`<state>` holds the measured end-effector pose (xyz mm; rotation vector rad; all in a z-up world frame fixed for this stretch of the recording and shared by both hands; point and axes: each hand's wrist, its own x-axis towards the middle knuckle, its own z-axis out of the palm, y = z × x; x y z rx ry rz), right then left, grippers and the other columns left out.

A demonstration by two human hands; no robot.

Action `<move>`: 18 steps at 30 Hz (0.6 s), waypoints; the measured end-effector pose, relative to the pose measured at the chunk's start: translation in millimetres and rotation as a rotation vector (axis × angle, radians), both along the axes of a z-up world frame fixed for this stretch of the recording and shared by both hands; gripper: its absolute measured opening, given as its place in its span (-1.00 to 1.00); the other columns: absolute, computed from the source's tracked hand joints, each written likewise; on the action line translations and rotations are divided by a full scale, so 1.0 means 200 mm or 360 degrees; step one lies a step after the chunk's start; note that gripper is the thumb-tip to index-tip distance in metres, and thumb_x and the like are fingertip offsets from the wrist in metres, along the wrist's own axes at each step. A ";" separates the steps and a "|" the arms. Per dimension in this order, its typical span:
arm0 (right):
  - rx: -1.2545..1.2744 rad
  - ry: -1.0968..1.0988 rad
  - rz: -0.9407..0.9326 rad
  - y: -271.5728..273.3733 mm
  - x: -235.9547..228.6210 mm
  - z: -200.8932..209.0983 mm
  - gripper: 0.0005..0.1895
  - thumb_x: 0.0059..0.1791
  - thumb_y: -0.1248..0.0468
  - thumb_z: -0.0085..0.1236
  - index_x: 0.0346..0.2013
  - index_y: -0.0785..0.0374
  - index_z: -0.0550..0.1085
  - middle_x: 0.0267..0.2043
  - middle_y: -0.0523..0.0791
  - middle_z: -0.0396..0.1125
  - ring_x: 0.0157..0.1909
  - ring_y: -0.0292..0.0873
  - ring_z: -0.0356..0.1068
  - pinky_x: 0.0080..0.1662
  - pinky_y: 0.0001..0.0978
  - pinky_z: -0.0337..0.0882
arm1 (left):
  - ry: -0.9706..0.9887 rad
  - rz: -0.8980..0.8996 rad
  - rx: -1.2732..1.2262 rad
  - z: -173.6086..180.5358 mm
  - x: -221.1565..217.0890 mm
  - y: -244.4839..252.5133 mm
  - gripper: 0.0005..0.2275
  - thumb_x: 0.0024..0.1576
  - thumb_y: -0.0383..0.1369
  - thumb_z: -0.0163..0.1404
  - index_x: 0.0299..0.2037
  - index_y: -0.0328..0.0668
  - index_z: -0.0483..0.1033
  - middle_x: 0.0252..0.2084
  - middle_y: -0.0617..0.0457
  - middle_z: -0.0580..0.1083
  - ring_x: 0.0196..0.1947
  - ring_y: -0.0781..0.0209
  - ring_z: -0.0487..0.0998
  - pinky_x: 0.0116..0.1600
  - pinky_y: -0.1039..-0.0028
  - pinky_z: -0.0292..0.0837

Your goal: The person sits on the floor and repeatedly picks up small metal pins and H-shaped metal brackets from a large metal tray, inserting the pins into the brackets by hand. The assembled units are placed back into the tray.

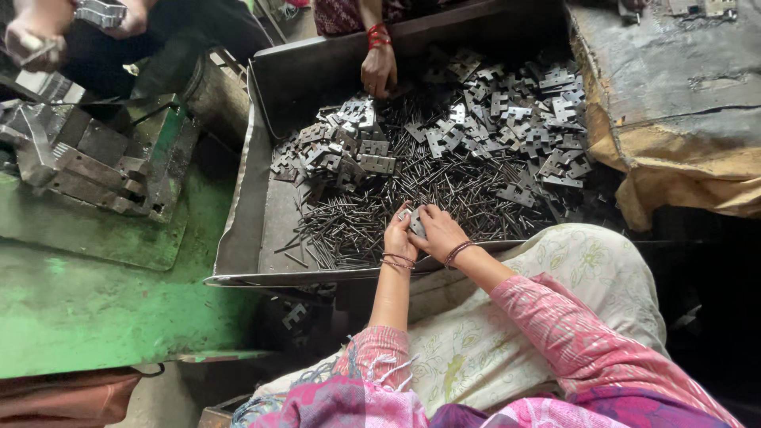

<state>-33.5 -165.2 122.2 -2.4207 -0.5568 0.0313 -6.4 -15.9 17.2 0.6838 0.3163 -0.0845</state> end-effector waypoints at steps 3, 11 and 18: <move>0.0012 -0.0015 -0.0059 -0.01 0.01 -0.04 -0.43 -0.05 0.17 0.15 0.20 0.35 0.31 0.04 0.10 0.36 0.06 0.18 0.37 0.08 -0.05 0.42 | -0.0064 -0.0007 0.0015 0.02 -0.01 -0.03 -0.70 0.34 -0.54 -0.22 0.27 -0.35 0.34 0.00 -0.12 0.51 -0.07 0.13 0.56 0.06 0.36 0.52; 0.0117 -0.0213 -0.0105 -0.12 0.02 -0.20 -0.33 -0.05 0.22 0.14 0.32 0.39 0.24 -0.03 0.15 0.39 -0.03 0.24 0.36 0.03 -0.02 0.39 | 0.0044 0.0035 0.0216 -0.01 0.09 -0.19 -0.71 0.32 -0.55 -0.24 0.22 -0.34 0.35 -0.03 -0.12 0.51 -0.06 0.09 0.55 0.06 0.34 0.52; 0.0342 0.0158 -0.0124 -0.42 0.17 -0.01 -0.64 0.01 0.22 0.09 0.09 0.25 0.46 -0.17 0.13 0.50 -0.09 0.25 0.49 -0.07 -0.01 0.50 | 0.0147 -0.0142 0.0183 0.24 0.20 -0.51 -0.66 0.32 -0.31 -0.14 0.29 -0.13 0.29 0.00 -0.02 0.47 0.01 0.08 0.49 0.09 0.18 0.48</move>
